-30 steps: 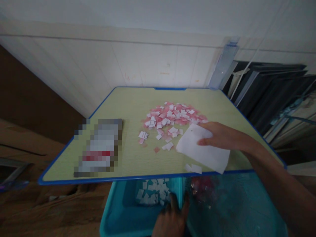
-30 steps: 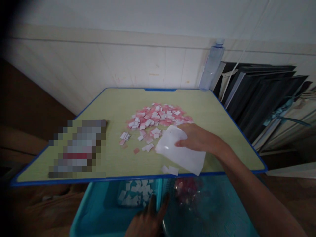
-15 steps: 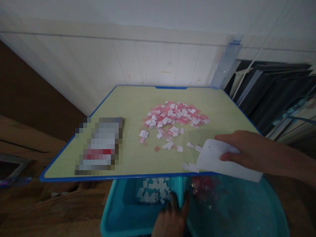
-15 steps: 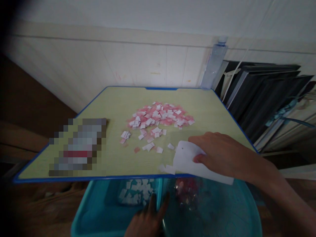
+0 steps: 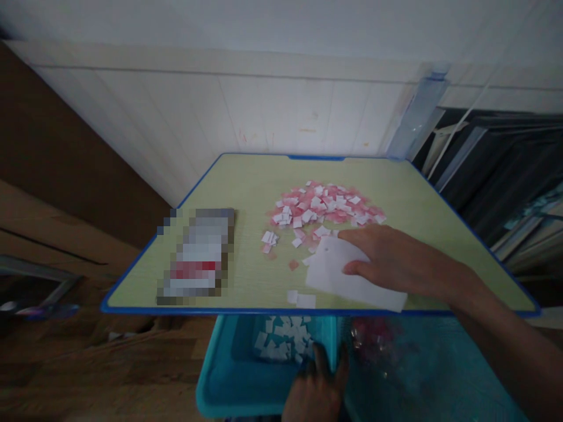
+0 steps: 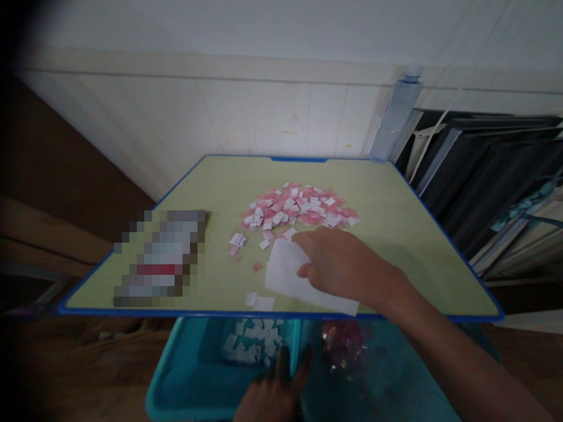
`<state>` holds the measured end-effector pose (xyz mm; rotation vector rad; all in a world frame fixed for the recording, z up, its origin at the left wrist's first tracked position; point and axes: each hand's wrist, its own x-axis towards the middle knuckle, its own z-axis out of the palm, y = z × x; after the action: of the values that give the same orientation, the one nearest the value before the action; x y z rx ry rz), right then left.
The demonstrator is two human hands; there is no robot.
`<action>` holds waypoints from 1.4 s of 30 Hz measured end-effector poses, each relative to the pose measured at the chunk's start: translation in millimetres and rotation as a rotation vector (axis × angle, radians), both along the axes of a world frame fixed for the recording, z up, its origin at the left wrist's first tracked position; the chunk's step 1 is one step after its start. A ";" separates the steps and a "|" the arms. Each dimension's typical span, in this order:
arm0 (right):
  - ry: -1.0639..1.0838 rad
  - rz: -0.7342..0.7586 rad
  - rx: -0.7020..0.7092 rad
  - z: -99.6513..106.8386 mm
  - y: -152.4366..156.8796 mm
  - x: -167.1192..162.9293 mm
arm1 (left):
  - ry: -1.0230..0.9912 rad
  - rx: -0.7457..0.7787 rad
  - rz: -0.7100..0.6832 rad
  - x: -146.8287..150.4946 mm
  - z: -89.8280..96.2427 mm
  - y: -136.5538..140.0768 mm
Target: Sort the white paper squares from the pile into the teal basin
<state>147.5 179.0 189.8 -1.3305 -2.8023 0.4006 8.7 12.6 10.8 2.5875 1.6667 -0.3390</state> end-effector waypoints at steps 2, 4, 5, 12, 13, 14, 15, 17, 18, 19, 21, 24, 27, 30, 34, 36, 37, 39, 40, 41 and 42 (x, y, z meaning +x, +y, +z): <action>0.012 -0.014 -0.033 -3.8 3.4 -3.9 | -0.003 0.014 0.002 0.1 -0.7 -0.2; 0.033 -0.007 -0.071 -8.1 4.8 -9.8 | -0.010 0.029 0.008 0.4 -1.9 -0.7; 0.048 0.000 -0.082 -9.9 4.6 -13.3 | -0.016 0.038 0.013 0.6 -2.5 -1.0; 0.065 0.053 -0.046 -7.9 -7.3 -35.5 | -0.010 0.089 0.027 1.7 -3.8 -2.6; 0.070 0.070 -0.026 -7.9 -10.0 -37.7 | -0.005 0.082 0.025 1.7 -3.3 -2.4; 0.076 0.090 -0.001 -8.7 -12.9 -39.8 | -0.002 0.071 0.023 1.8 -2.8 -2.2; 0.084 0.117 0.026 -10.2 -16.1 -41.8 | -0.002 0.058 0.020 1.8 -2.2 -2.0; 0.111 0.176 0.080 -14.5 -23.1 -45.7 | -0.001 0.037 0.012 1.7 -1.6 -1.6; 0.125 0.204 0.100 -16.3 -26.5 -47.6 | -0.002 0.031 0.008 1.7 -1.6 -1.5; 0.140 0.225 0.117 -17.4 -29.6 -49.1 | -0.003 0.027 0.005 1.6 -2.0 -1.5; 0.158 0.237 0.135 -15.3 -33.7 -49.6 | -0.005 0.022 0.005 1.6 -3.4 -1.9; 0.119 0.155 0.144 -0.9 -31.2 -36.9 | -0.008 0.027 0.025 1.7 -5.7 -3.0; 0.066 0.044 0.245 18.2 -17.7 -2.6 | -0.017 0.057 0.042 1.7 -4.9 -3.4; -0.013 -0.004 0.326 27.9 -1.6 43.0 | -0.020 0.068 0.035 1.5 -0.6 -2.4; -0.022 0.012 0.240 18.9 7.3 87.5 | -0.012 0.040 0.031 0.6 3.6 -1.1; -0.054 0.034 0.171 10.6 5.4 96.5 | -0.014 0.018 0.032 0.1 3.7 -1.1; -0.072 0.040 0.130 7.2 3.3 98.2 | -0.013 0.010 0.034 -0.1 3.5 -1.2; -0.085 0.041 0.064 3.3 -2.0 98.3 | -0.008 0.006 0.041 -0.1 3.2 -1.5; -0.081 0.037 0.043 3.1 -4.9 97.7 | -0.004 0.009 0.042 0.0 3.2 -1.7; -0.069 0.029 0.033 3.7 -7.5 97.2 | 0.002 0.014 0.040 0.0 3.5 -1.7; -0.050 0.018 0.035 5.0 -9.8 97.2 | 0.007 0.019 0.036 0.0 3.8 -1.7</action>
<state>244.7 169.2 194.9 -1.3280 -2.8495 0.3211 8.7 10.9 14.6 2.5690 1.7247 -0.3318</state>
